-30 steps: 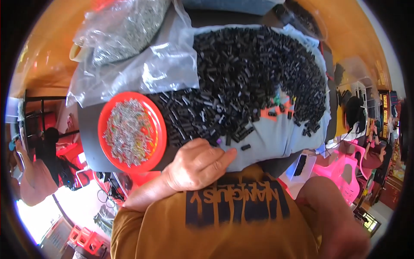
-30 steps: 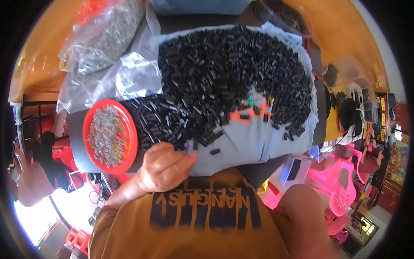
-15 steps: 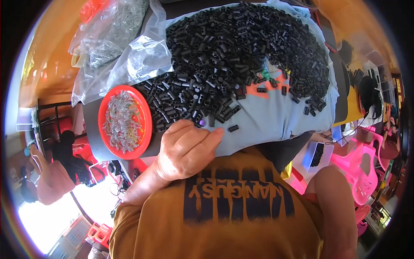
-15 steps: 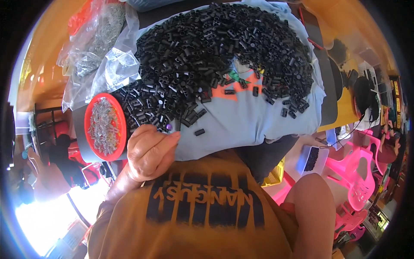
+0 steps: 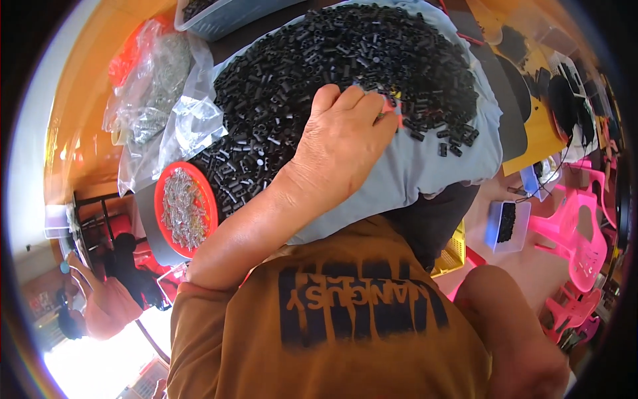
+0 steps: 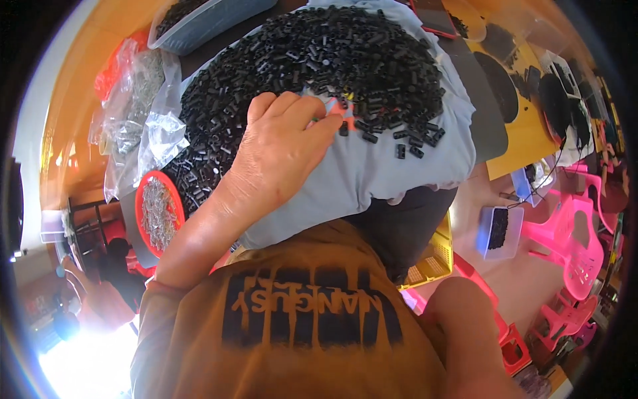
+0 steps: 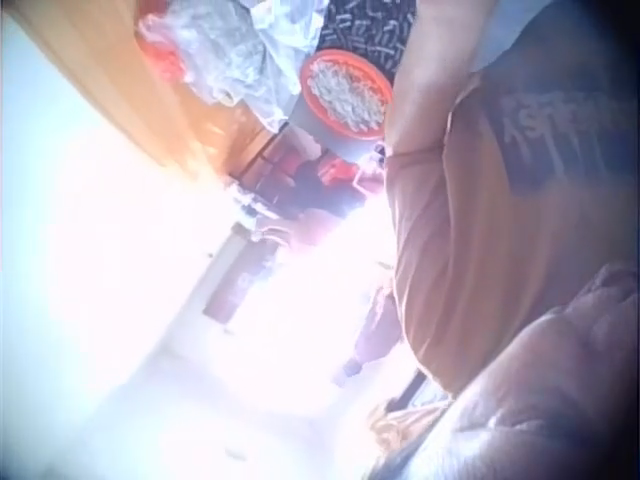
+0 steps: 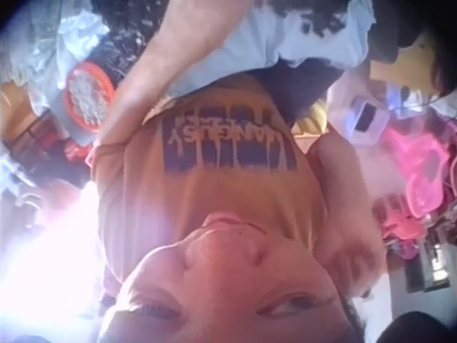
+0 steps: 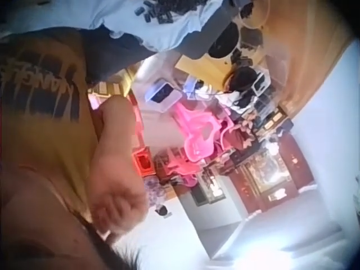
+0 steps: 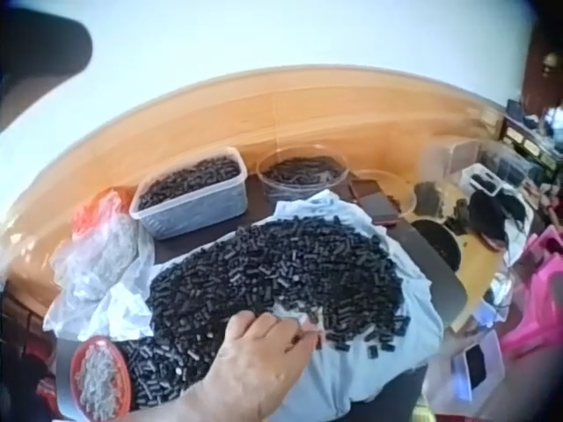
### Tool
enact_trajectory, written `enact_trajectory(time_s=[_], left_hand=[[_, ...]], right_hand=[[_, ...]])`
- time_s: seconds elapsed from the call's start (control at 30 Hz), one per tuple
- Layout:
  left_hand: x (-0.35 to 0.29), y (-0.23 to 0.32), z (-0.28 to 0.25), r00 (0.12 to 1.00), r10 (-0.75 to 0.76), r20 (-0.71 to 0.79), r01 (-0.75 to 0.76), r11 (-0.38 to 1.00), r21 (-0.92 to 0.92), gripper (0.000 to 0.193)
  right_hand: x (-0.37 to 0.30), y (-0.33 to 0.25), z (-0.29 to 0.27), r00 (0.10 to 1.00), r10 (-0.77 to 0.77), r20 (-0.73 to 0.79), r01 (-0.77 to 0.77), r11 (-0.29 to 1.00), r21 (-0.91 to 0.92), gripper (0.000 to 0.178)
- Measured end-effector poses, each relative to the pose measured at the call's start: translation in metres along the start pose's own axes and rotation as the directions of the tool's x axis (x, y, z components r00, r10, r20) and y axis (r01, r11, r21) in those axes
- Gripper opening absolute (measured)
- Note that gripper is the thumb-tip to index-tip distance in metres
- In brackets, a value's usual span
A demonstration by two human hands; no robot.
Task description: The person assembles cord locks by hand, picking up springs and plastic cord lock components from the table and fitting the springs into the plastic pieces.
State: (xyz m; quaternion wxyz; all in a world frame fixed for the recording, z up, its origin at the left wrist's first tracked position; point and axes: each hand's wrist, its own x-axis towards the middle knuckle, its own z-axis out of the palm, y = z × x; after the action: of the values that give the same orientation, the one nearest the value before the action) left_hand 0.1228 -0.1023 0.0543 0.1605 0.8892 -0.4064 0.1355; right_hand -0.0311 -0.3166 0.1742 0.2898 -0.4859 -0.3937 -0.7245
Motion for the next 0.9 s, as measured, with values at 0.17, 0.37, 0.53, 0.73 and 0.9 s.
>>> enact_trajectory(time_s=[0.17,0.37,0.53,0.73,0.9], left_hand=[[0.009,-0.001,0.018,0.998,0.052,0.043,-0.055,0.996,0.07,0.022],[0.017,-0.005,0.02,0.993,0.117,0.034,-0.117,0.993,-0.001,0.016],[0.004,0.006,-0.012,0.997,-0.002,-0.078,-0.009,0.99,-0.141,0.02],[-0.034,0.022,-0.035,0.93,-0.332,0.158,0.362,0.749,-0.556,0.025],[-0.067,0.029,-0.043,0.8,-0.473,0.369,0.533,0.277,-0.8,0.022]], right_hand=[[-0.065,-0.011,0.001,0.778,0.625,0.058,-0.598,0.71,0.372,0.03],[-0.124,-0.019,0.0,0.354,0.9,0.253,-0.935,0.34,0.098,0.012],[-0.143,-0.019,0.027,-0.266,0.894,0.36,-0.959,-0.283,-0.004,0.02],[-0.15,-0.015,0.026,-0.085,0.911,0.402,-0.982,-0.01,-0.187,0.018],[-0.188,-0.008,-0.017,-0.085,0.979,-0.187,-0.938,-0.142,-0.315,0.015]])
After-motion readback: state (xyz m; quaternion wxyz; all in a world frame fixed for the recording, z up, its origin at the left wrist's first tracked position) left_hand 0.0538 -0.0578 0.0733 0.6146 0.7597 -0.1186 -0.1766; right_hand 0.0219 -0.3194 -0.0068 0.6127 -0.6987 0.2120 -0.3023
